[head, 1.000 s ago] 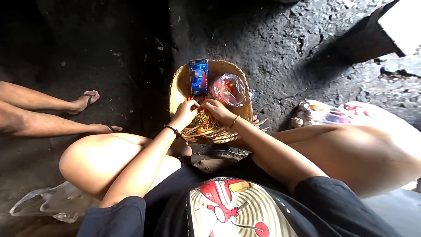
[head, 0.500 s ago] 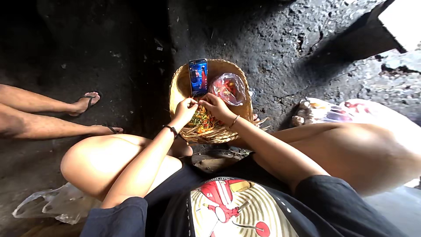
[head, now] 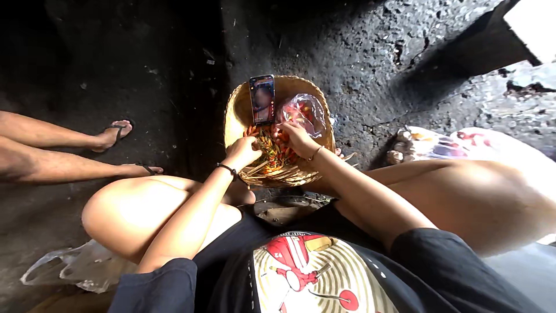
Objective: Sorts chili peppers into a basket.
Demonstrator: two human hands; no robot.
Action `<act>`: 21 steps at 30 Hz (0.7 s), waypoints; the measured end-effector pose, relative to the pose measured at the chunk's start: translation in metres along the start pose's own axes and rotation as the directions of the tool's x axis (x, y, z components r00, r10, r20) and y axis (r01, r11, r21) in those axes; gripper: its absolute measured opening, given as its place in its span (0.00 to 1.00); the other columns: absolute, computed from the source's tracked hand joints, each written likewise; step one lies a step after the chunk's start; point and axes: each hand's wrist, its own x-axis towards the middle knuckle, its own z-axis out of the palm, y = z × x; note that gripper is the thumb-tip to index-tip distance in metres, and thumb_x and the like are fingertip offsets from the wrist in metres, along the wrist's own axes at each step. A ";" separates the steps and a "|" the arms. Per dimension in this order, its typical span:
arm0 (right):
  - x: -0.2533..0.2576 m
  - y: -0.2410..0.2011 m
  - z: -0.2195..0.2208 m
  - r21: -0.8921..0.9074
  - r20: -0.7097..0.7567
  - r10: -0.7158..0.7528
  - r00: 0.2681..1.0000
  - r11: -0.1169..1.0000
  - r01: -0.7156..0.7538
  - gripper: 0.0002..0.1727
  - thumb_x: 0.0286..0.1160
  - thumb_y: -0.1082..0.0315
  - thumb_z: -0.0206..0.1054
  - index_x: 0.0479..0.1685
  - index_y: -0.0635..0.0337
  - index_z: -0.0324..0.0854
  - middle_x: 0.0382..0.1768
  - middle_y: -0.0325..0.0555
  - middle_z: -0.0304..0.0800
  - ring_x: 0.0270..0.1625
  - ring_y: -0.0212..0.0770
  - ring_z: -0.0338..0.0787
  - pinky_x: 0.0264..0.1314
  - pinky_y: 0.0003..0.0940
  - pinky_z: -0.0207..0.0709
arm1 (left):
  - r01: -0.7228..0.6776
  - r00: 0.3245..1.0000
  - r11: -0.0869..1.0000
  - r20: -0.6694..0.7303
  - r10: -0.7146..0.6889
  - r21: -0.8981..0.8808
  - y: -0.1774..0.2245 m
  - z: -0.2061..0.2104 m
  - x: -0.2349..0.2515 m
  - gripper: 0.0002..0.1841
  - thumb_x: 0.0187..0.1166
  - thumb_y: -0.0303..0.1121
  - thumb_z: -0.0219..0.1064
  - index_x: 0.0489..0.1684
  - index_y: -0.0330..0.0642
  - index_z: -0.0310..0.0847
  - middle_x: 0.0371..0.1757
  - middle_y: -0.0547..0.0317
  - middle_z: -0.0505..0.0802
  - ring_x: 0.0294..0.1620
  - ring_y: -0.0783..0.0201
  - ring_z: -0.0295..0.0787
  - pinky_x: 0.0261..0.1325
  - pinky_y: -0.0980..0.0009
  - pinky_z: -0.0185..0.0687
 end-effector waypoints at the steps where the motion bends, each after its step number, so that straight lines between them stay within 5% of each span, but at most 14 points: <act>1: 0.001 0.001 -0.001 -0.129 0.002 -0.011 1.000 0.992 0.011 0.16 0.93 0.57 0.55 0.52 0.62 0.80 0.36 0.40 0.84 0.32 0.31 0.82 0.34 0.28 0.78 | -0.005 1.000 1.000 0.016 0.006 -0.015 0.002 0.001 0.000 0.15 0.80 0.39 0.70 0.56 0.39 0.88 0.53 0.44 0.94 0.59 0.44 0.90 0.63 0.35 0.79; 4: 0.004 0.006 -0.004 -0.596 0.021 -0.072 0.997 0.800 0.071 0.20 0.87 0.57 0.65 0.52 0.70 0.85 0.41 0.58 0.87 0.42 0.50 0.86 0.52 0.52 0.80 | -0.038 0.999 0.999 0.003 0.038 -0.026 0.005 0.006 -0.001 0.14 0.81 0.40 0.71 0.54 0.40 0.89 0.49 0.47 0.94 0.55 0.47 0.91 0.61 0.39 0.81; 7: 0.001 0.009 -0.001 -0.838 0.040 -0.040 0.998 0.543 0.055 0.18 0.84 0.58 0.66 0.52 0.67 0.87 0.47 0.64 0.91 0.55 0.64 0.90 0.60 0.70 0.79 | -0.025 1.000 1.000 0.012 0.025 -0.011 0.004 0.005 -0.002 0.15 0.83 0.43 0.70 0.55 0.42 0.89 0.49 0.49 0.94 0.55 0.49 0.91 0.63 0.41 0.81; 10: -0.008 0.003 0.005 -0.942 -0.032 0.054 0.998 0.332 -0.048 0.17 0.85 0.59 0.62 0.57 0.62 0.87 0.54 0.63 0.92 0.62 0.67 0.89 0.61 0.73 0.78 | -0.019 0.999 1.000 0.027 0.019 0.013 0.007 0.005 -0.001 0.15 0.84 0.44 0.68 0.55 0.43 0.89 0.49 0.49 0.94 0.56 0.49 0.91 0.63 0.40 0.79; 16: -0.012 0.012 0.014 -0.992 -0.040 0.013 0.999 0.119 -0.042 0.18 0.87 0.58 0.60 0.57 0.64 0.85 0.53 0.64 0.92 0.60 0.67 0.91 0.55 0.69 0.81 | -0.057 0.998 0.998 0.036 0.057 -0.003 0.005 0.009 0.000 0.15 0.86 0.43 0.67 0.55 0.41 0.88 0.49 0.48 0.94 0.56 0.48 0.91 0.63 0.41 0.80; 21: -0.013 0.013 0.018 -0.994 -0.043 0.052 0.998 0.101 -0.048 0.16 0.86 0.61 0.61 0.56 0.65 0.86 0.55 0.64 0.91 0.62 0.66 0.90 0.57 0.68 0.81 | -0.078 0.996 0.997 0.041 0.080 -0.028 0.004 0.009 0.001 0.15 0.86 0.43 0.67 0.54 0.40 0.88 0.49 0.48 0.94 0.55 0.49 0.91 0.63 0.43 0.81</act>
